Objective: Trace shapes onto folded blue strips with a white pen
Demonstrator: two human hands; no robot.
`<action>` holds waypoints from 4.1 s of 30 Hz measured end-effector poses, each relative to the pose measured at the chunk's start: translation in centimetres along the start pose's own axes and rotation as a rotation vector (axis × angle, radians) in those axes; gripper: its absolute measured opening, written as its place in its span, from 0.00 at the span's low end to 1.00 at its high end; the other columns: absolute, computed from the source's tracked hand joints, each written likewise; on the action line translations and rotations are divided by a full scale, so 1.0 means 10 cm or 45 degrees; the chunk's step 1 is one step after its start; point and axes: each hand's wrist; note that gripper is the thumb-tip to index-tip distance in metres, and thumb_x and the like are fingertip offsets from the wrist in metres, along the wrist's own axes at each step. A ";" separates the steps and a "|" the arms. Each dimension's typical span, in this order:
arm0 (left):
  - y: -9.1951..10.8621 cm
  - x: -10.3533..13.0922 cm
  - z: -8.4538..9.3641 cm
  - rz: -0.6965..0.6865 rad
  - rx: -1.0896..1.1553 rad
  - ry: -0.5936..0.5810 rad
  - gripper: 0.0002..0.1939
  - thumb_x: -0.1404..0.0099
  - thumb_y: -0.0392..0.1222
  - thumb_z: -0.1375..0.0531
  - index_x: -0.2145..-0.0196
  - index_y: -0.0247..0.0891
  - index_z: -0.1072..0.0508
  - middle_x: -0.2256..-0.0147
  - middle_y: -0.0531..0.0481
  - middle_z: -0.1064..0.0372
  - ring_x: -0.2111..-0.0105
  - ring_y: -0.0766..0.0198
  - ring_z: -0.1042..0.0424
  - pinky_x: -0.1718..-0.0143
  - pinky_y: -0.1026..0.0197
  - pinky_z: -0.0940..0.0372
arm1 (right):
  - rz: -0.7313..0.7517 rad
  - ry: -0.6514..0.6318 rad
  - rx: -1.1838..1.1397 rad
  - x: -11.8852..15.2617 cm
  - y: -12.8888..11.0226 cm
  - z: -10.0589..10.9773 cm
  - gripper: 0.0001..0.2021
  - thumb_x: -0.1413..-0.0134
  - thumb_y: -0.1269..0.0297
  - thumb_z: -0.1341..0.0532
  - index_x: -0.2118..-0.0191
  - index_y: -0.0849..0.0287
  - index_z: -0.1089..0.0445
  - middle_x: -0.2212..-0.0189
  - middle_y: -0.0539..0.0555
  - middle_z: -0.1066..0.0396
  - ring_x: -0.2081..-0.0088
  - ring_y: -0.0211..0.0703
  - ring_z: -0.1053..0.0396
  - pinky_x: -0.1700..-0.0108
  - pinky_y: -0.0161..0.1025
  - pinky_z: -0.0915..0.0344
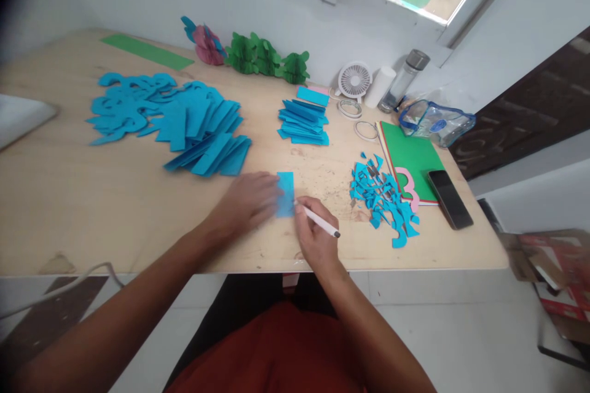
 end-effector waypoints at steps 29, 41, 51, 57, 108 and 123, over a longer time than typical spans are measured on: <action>0.00 -0.01 0.03 0.019 0.033 -0.022 0.09 0.36 0.41 0.43 0.59 0.40 0.27 0.46 0.43 0.30 0.42 0.51 0.36 0.39 0.43 0.44 | 0.557 -0.136 0.591 0.01 0.09 -0.06 0.12 0.34 0.67 0.47 0.51 0.57 0.29 0.62 0.57 0.23 0.63 0.48 0.29 0.59 0.44 0.31; -0.01 -0.01 0.03 0.041 0.037 -0.060 0.13 0.36 0.43 0.43 0.54 0.38 0.29 0.44 0.41 0.32 0.41 0.48 0.39 0.39 0.42 0.45 | 0.546 -0.121 0.596 0.00 0.07 -0.06 0.13 0.34 0.66 0.47 0.50 0.57 0.29 0.61 0.56 0.23 0.62 0.47 0.28 0.59 0.44 0.30; -0.01 0.01 0.04 0.051 0.046 -0.054 0.15 0.36 0.44 0.44 0.52 0.38 0.29 0.42 0.40 0.33 0.40 0.47 0.40 0.40 0.43 0.45 | 0.435 -0.150 0.505 -0.01 0.01 -0.05 0.12 0.35 0.66 0.46 0.51 0.57 0.28 0.60 0.57 0.22 0.61 0.48 0.27 0.56 0.47 0.29; 0.01 0.01 0.05 0.086 0.055 -0.053 0.15 0.36 0.42 0.43 0.53 0.39 0.29 0.42 0.42 0.34 0.39 0.48 0.40 0.39 0.42 0.46 | 0.008 -0.078 0.053 -0.15 0.00 -0.09 0.09 0.38 0.63 0.43 0.58 0.56 0.26 0.63 0.55 0.22 0.60 0.45 0.24 0.57 0.43 0.28; 0.04 0.03 0.09 0.119 0.118 -0.045 0.15 0.36 0.41 0.43 0.52 0.40 0.29 0.42 0.42 0.34 0.39 0.47 0.41 0.38 0.40 0.48 | 0.035 -0.083 0.205 -0.22 -0.02 -0.28 0.05 0.40 0.64 0.43 0.65 0.55 0.31 0.72 0.51 0.27 0.72 0.39 0.30 0.72 0.35 0.35; 0.04 0.02 0.10 0.114 0.105 -0.075 0.14 0.36 0.42 0.43 0.52 0.38 0.30 0.42 0.41 0.34 0.39 0.46 0.41 0.38 0.40 0.48 | 0.040 -0.034 0.269 -0.21 -0.06 -0.28 0.04 0.42 0.65 0.43 0.66 0.55 0.32 0.73 0.51 0.27 0.73 0.39 0.31 0.71 0.36 0.35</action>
Point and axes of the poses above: each hand's wrist, its own x-axis away from the middle knuckle, its own z-axis out of the back of the hand, y = z × x
